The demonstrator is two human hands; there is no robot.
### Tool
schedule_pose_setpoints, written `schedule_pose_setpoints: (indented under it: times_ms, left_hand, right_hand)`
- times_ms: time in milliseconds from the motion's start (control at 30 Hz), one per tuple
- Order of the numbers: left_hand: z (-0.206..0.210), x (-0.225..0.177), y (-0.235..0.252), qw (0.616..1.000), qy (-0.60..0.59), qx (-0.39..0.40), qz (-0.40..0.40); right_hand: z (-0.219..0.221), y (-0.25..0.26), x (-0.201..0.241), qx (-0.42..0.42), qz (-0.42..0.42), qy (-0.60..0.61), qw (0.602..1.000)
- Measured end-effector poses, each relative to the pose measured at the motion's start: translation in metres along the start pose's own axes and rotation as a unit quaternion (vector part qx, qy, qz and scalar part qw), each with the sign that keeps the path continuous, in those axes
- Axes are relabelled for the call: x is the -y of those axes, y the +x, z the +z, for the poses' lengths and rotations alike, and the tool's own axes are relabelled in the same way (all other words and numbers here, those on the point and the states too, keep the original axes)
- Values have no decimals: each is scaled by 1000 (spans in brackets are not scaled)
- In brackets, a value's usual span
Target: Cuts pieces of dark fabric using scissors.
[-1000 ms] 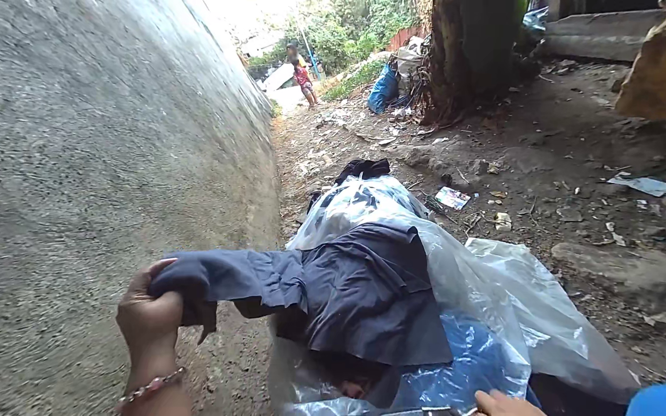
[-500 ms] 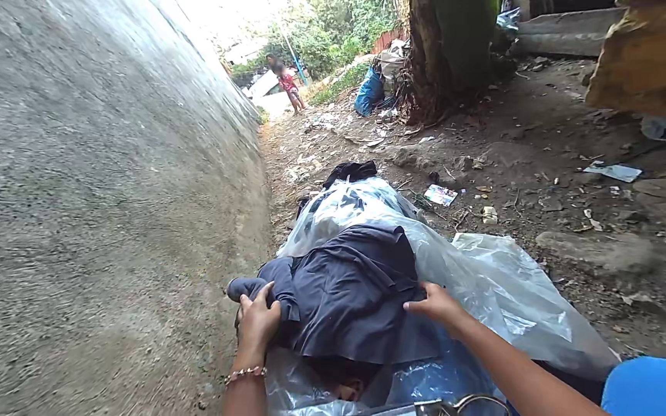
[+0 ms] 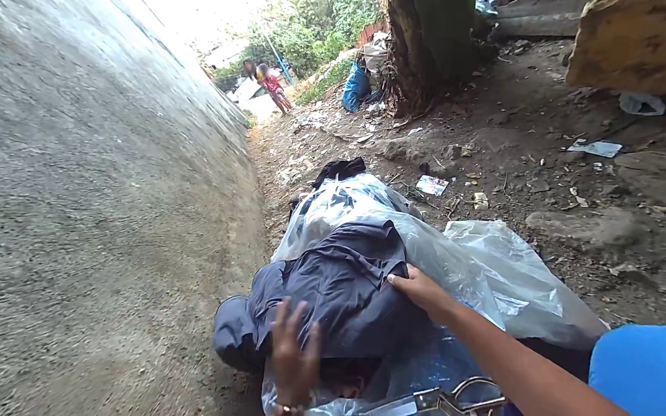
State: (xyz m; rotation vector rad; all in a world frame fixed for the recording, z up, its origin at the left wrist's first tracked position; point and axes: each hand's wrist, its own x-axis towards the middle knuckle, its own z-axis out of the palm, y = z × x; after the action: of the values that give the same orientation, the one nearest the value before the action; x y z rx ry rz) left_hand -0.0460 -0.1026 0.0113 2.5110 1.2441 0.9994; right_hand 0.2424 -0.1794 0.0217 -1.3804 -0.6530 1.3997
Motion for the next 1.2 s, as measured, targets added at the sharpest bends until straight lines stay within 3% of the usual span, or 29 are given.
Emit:
schedule_pose_setpoints:
  times_ms: [133, 300, 400, 500, 700, 833, 1200]
  left_hand:
    - [46, -59, -22, 973, -12, 90, 211]
    - [82, -83, -12, 962, -88, 61, 251]
    - [78, -91, -4, 960, -173, 100, 195]
    - [71, -102, 3, 954, -262, 134, 64]
    - [60, -120, 13, 888, -395, 172, -160]
    - [54, -124, 18, 878, -392, 180, -206]
    - [56, -126, 17, 863, -417, 178, -223]
  right_hand:
    - [-3, -13, 10, 15, 53, 129, 990]
    - [-7, -26, -1, 28, 113, 198, 973]
    - [-20, -32, -8, 31, 153, 224, 962]
    - [-26, -36, -12, 43, 186, 249, 949]
    - [-24, -38, -9, 7, 210, 292, 933]
    - [-24, -39, -11, 11, 192, 287, 938]
    - [-21, -51, -11, -19, 178, 254, 950]
